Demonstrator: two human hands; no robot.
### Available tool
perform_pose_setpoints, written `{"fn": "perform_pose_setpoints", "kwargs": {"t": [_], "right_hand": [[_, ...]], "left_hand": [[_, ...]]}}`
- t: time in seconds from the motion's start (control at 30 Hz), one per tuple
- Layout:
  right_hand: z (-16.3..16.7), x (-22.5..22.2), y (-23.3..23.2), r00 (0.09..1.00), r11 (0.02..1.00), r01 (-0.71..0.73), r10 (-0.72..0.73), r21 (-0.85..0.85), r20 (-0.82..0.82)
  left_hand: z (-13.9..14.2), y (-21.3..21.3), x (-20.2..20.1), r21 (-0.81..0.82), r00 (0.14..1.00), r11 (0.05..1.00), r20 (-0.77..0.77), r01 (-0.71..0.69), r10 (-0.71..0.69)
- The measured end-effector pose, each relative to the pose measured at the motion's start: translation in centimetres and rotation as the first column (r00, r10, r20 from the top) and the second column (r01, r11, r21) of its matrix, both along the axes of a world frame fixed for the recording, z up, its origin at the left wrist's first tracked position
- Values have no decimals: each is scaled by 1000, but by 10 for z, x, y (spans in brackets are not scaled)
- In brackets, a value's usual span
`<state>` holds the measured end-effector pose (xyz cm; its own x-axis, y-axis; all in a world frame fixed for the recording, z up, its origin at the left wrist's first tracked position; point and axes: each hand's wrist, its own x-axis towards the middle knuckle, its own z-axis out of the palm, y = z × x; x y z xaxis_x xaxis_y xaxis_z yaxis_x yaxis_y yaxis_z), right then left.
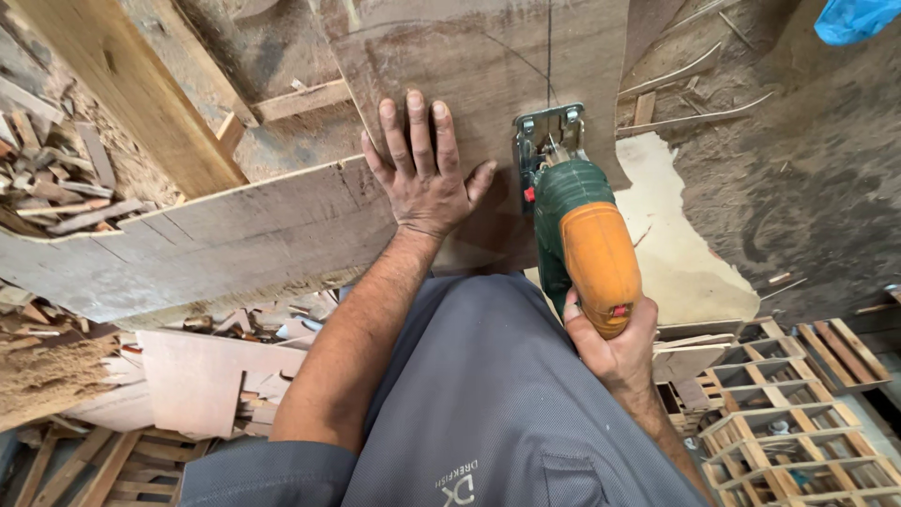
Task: The person uses a jigsaw to cut a marked wooden board along a curved line. They reposition the board and continue cutting along the marked path, producing a shaped piece of wood.
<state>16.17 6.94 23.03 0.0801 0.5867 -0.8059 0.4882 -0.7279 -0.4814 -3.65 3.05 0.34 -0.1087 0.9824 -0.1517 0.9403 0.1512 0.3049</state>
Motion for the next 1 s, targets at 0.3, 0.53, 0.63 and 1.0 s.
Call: {"fn": "perform_pose_setpoints", "kwargs": {"t": [0.3,0.53,0.63,1.0], "right_hand": [[-3,11,-17,993,991,115,-116,-62,-7],[-3,14,-5,996,997,40,-45,-66,-75],[-3,11,0,997,997,29,-33,-70,-63],[-1,5,11,992,994,68,-77,-86,-99]], "left_hand": [[0,1,1,6,1000,1000,-7,-7,7],[0,1,-1,8,1000,1000,-8,1,-1],[-1,1,-1,-5,1000,1000,-5,1,-1],[-3,-1,0,-19,1000,1000,-8,4,-4]]}}
